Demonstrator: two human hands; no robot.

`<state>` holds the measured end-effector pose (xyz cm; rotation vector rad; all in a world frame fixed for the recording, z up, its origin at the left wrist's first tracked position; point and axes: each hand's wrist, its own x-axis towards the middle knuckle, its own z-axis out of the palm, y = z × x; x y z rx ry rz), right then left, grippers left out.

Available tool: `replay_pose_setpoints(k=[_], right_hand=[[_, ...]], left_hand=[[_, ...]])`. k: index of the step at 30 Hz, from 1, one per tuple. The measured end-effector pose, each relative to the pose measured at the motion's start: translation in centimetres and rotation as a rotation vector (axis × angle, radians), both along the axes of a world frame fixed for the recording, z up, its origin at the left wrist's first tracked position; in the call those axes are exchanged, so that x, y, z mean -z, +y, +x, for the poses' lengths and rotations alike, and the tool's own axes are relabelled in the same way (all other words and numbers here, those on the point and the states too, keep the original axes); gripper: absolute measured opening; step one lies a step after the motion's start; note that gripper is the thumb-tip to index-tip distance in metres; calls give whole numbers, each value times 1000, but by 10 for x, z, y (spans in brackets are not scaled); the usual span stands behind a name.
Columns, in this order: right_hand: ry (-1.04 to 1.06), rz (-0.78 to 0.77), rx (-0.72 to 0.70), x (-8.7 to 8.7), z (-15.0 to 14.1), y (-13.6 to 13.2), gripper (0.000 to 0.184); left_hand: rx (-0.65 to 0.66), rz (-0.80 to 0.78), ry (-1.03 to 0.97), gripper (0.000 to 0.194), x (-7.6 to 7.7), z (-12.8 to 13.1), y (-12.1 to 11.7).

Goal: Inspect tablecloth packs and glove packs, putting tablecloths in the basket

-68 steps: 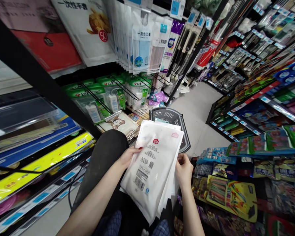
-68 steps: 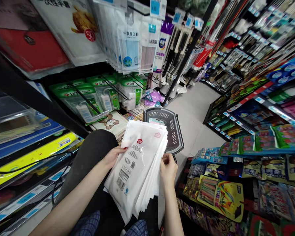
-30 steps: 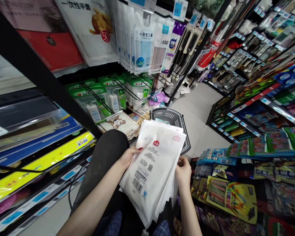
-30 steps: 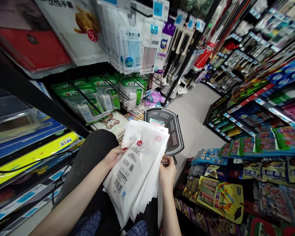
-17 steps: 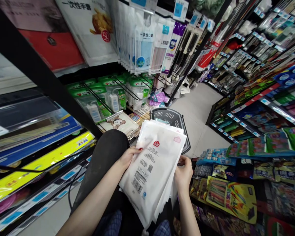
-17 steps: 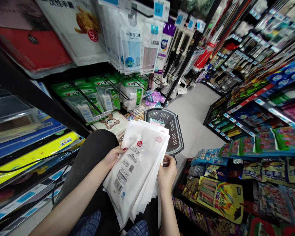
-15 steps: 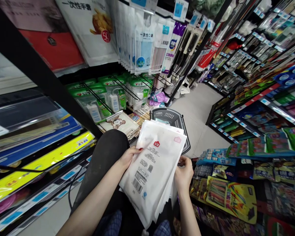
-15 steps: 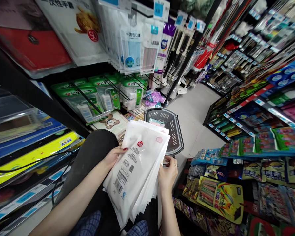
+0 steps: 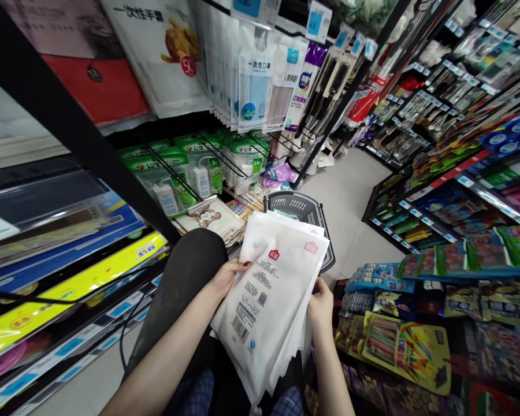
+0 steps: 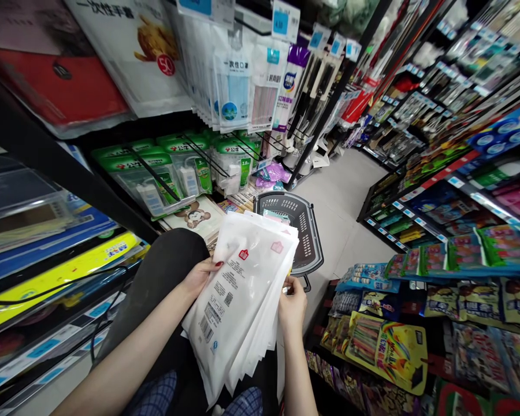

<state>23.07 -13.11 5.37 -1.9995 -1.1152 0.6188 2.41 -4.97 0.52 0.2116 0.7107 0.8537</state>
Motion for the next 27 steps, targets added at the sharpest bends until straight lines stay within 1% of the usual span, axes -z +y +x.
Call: replay_pose_setpoints(k=[2, 4, 7, 9, 12, 15, 17, 19, 21, 23, 25, 27], right_hand=[[39, 10, -49, 1, 1, 1, 11], [53, 30, -54, 0, 0, 1, 14], [44, 57, 34, -4, -4, 1, 30], [48, 57, 97, -6, -7, 1, 36], [130, 63, 114, -7, -11, 1, 36], [205, 82, 135, -6, -14, -1, 39], [160, 102, 177, -6, -14, -4, 42], [59, 140, 233, -8, -12, -7, 45], [20, 181, 263, -13, -7, -10, 43], [87, 227, 245, -23, 2, -12, 37], [141, 297, 235, -37, 13, -16, 30], [106, 374, 272, -57, 23, -21, 25]], left_hand=[[4, 24, -23, 19, 0, 0, 0], [-18, 36, -31, 20, 0, 0, -1], [-68, 28, -27, 24, -1, 0, -1], [-79, 26, -34, 26, -2, 0, -2], [-95, 24, -42, 27, -4, 0, -1], [-108, 13, -32, 25, -3, 1, 0], [-97, 13, -30, 24, -2, 1, 1], [-70, 21, -31, 24, -2, 1, 2], [-46, 21, -16, 25, -3, 1, 2], [-22, 13, 10, 25, -3, 2, 2], [29, 16, 34, 22, -2, 2, 3], [85, 32, 49, 17, -1, 2, 3]])
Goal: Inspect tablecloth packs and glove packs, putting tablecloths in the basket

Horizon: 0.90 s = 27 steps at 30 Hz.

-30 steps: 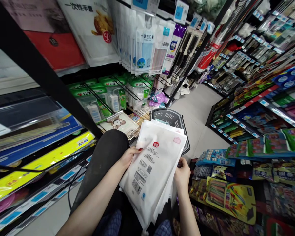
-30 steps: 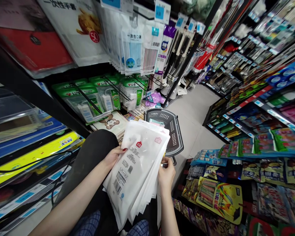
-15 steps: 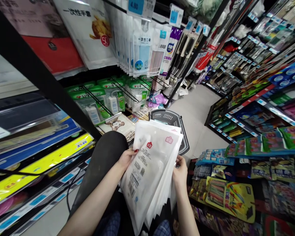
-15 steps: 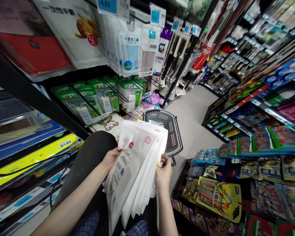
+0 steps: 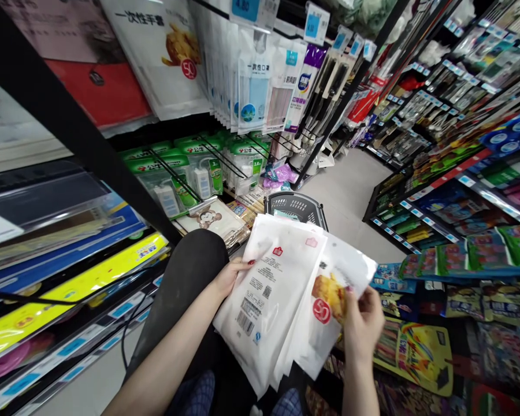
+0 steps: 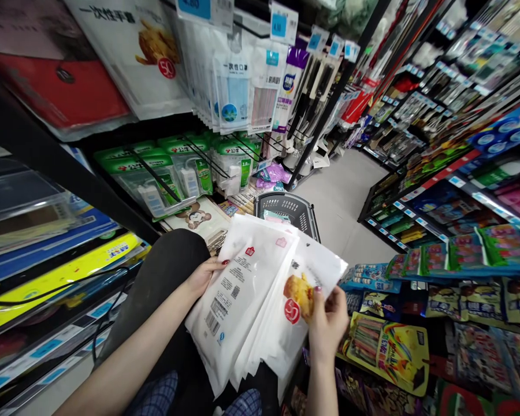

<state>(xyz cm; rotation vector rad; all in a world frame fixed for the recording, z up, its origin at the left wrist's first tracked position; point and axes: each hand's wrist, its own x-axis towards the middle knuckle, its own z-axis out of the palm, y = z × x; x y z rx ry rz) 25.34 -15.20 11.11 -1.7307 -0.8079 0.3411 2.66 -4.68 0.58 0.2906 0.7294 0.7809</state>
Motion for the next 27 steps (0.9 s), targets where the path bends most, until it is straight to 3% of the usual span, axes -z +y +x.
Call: replay_pose_setpoints(k=[5, 8, 10, 13, 17, 20, 22, 24, 25, 27], right_hand=[[4, 79, 159, -74, 2, -23, 25], [-75, 69, 248, -118, -19, -34, 32], [-146, 43, 226, -132, -41, -34, 39], [-250, -68, -32, -118, -80, -15, 46], [-492, -319, -404, -49, -127, 38, 49], [-512, -451, -511, -12, -140, 70, 53], [-466, -493, -621, -11, -133, 75, 52], [-508, -475, -702, -25, -112, 66, 47], [-585, -451, -680, -33, -97, 58, 44], [-780, -432, -471, -45, -64, 41, 45]], left_hand=[[26, 51, 18, 16, -1, 4, -1], [26, 106, 53, 20, -4, 7, -4], [27, 145, 99, 21, -4, 10, -5], [48, 212, 182, 21, -3, 12, -7], [39, 366, 271, 20, -2, 12, -5], [20, 441, 307, 16, -3, 9, -4], [39, 431, 309, 13, -2, 8, -3], [49, 407, 305, 8, 1, 8, -3], [47, 400, 306, 6, 2, 8, -3], [37, 405, 308, 5, 4, 9, -3]])
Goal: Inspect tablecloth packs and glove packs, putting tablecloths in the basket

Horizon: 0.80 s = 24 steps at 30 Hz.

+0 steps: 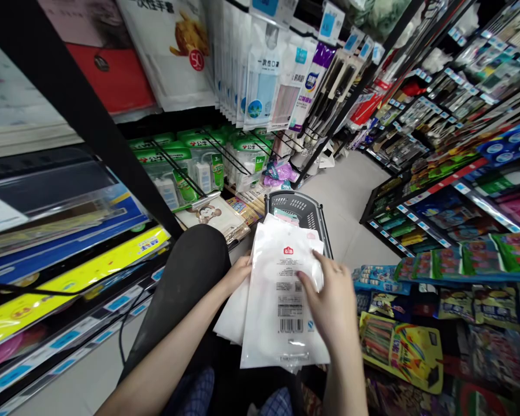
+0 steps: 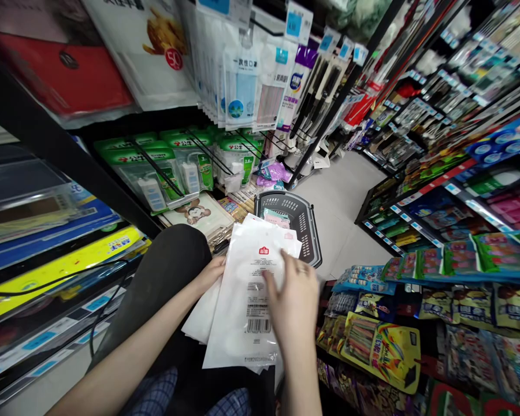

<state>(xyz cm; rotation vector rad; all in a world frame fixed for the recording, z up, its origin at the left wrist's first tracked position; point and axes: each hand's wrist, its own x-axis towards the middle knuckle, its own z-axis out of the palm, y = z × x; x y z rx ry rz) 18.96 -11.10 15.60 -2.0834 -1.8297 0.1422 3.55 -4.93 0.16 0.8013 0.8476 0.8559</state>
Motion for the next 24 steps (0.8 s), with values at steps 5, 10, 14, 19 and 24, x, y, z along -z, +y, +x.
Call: replay_pose_setpoints(k=[5, 10, 14, 19, 24], right_hand=[[-37, -238, 266, 19, 57, -33, 39], [116, -250, 341, 40, 41, -56, 30], [111, -229, 386, 40, 17, -66, 28], [127, -231, 380, 43, 12, -66, 26], [185, -244, 352, 43, 21, -65, 26]], left_hand=[[-17, -5, -29, 12, 0, 4, 1], [-40, -94, -48, 13, -5, 6, -2], [-89, -241, -138, 26, -6, 7, -4], [-65, -258, -189, 35, -14, 2, -4], [109, -259, -68, 33, -22, -5, -3]])
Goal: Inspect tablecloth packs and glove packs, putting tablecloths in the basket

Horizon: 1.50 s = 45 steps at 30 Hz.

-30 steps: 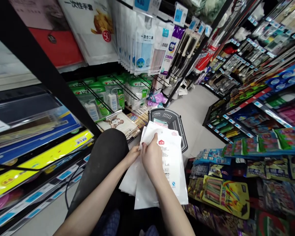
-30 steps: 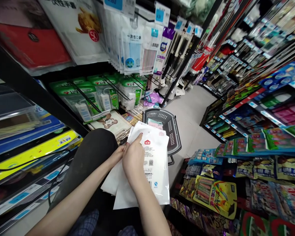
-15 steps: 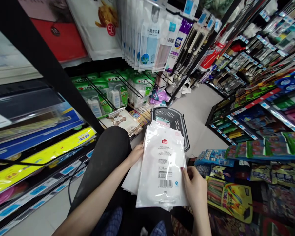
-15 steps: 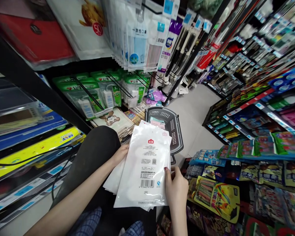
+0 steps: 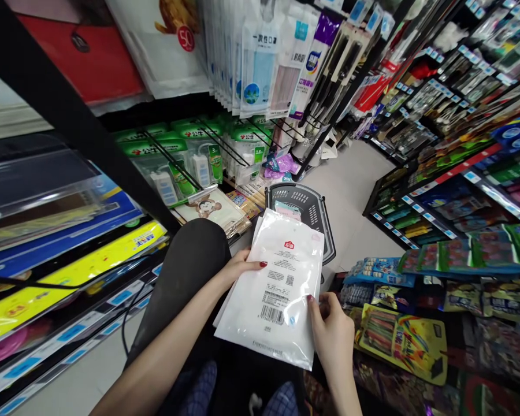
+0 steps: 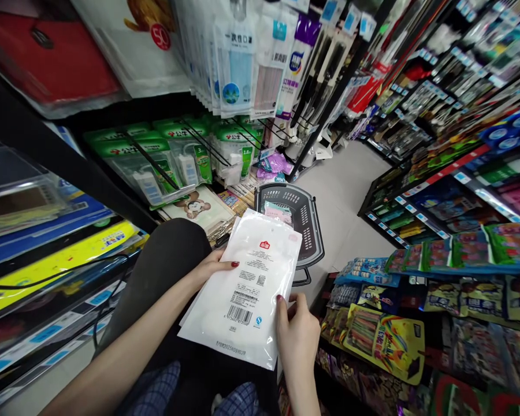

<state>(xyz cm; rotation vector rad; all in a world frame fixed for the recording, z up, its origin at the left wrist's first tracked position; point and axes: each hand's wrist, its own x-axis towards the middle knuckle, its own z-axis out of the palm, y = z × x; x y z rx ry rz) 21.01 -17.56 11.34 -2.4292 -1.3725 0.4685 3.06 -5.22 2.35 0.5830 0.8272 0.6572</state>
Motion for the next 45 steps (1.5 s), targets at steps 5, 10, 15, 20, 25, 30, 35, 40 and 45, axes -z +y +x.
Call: replay_pose_setpoints(k=[5, 10, 15, 20, 25, 30, 35, 40, 45], right_hand=[[231, 132, 81, 22, 30, 9, 27], [655, 222, 61, 57, 52, 25, 28], [633, 198, -8, 60, 40, 30, 21], [477, 226, -92, 50, 29, 28, 18], [453, 310, -104, 52, 27, 27, 19], [561, 315, -1, 73, 32, 31, 20], [730, 384, 185, 100, 33, 37, 30], [1063, 238, 227, 106, 32, 45, 37], [1162, 184, 34, 90, 33, 47, 48]], left_hand=[[43, -7, 24, 33, 2, -2, 1], [91, -57, -15, 36, 6, -6, 3], [92, -113, -33, 34, 10, -9, 5], [94, -135, -99, 36, 9, -8, 3], [99, -146, -78, 34, 8, -6, 1], [34, -141, -81, 33, 11, -4, -1], [-76, -56, -67, 42, 7, -2, -7], [-133, -36, -52, 39, 4, 1, -12], [-180, -28, 9, 36, 1, 6, -21]])
